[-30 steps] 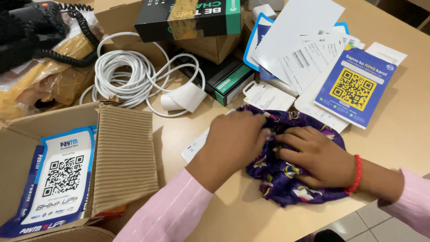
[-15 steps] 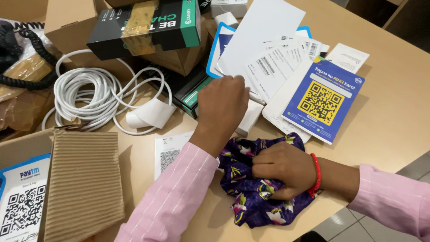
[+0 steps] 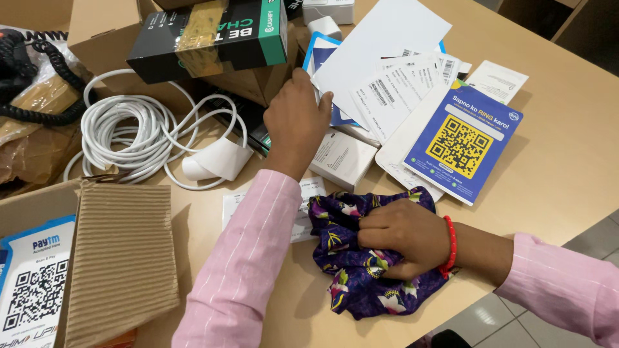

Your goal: The person wipes small white electronic adapters with a purple cloth and places them onto labels and into a cardboard box.

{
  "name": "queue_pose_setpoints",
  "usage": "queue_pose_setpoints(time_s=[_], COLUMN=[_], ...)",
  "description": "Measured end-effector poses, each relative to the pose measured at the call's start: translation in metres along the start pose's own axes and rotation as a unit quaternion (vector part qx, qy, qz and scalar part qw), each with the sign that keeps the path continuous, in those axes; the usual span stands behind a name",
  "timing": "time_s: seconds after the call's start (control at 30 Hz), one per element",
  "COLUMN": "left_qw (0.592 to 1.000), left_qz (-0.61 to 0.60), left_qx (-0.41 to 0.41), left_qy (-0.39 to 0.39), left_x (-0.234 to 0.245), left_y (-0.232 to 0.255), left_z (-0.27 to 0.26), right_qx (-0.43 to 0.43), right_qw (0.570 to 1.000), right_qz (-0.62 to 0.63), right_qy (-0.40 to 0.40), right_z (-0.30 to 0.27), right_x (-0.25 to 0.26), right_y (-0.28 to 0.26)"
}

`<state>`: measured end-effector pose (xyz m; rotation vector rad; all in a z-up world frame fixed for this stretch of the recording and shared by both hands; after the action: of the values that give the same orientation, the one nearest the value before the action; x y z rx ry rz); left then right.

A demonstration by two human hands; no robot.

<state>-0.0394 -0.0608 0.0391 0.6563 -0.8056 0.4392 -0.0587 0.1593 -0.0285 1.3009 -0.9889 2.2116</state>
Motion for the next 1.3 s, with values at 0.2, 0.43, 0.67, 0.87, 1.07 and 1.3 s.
queue_pose_setpoints(time_s=[0.2, 0.43, 0.67, 0.87, 1.07, 1.3], left_qw=[0.997, 0.973, 0.866, 0.799, 0.784, 0.815], left_qz=[-0.064, -0.078, 0.167, 0.263, 0.233, 0.21], left_qx=[-0.013, -0.082, -0.308, -0.476, -0.553, -0.54], left_qy=[0.051, 0.199, 0.356, 0.256, 0.157, 0.023], left_x=[0.007, 0.097, 0.212, 0.209, 0.17, 0.144], left_y=[-0.006, 0.011, 0.076, 0.113, 0.089, 0.056], left_z=[0.006, 0.0, -0.078, -0.165, -0.229, -0.278], right_qx=[-0.007, -0.017, -0.037, -0.025, 0.029, 0.081], right_qw=[1.0, 1.0, 0.999, 0.998, 0.985, 0.991], right_qz=[-0.004, -0.001, 0.037, 0.065, 0.17, 0.104], right_qy=[0.005, 0.005, 0.002, 0.01, 0.032, 0.026], right_z=[0.002, 0.001, 0.001, 0.01, 0.011, 0.001], right_x=[0.002, -0.001, -0.001, 0.01, 0.017, 0.012], right_y=[-0.001, 0.004, 0.007, 0.001, 0.004, 0.003])
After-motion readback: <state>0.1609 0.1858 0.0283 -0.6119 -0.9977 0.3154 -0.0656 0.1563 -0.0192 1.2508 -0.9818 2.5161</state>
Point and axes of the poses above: each hand's wrist, its own z-axis towards the middle knuckle, its own x-axis out of the back of the hand, y = z × x, the point moved 8 cm from there along z, towards the middle knuckle, and after that the axes turned 3 degrees about -x, right-handed, at the moved point
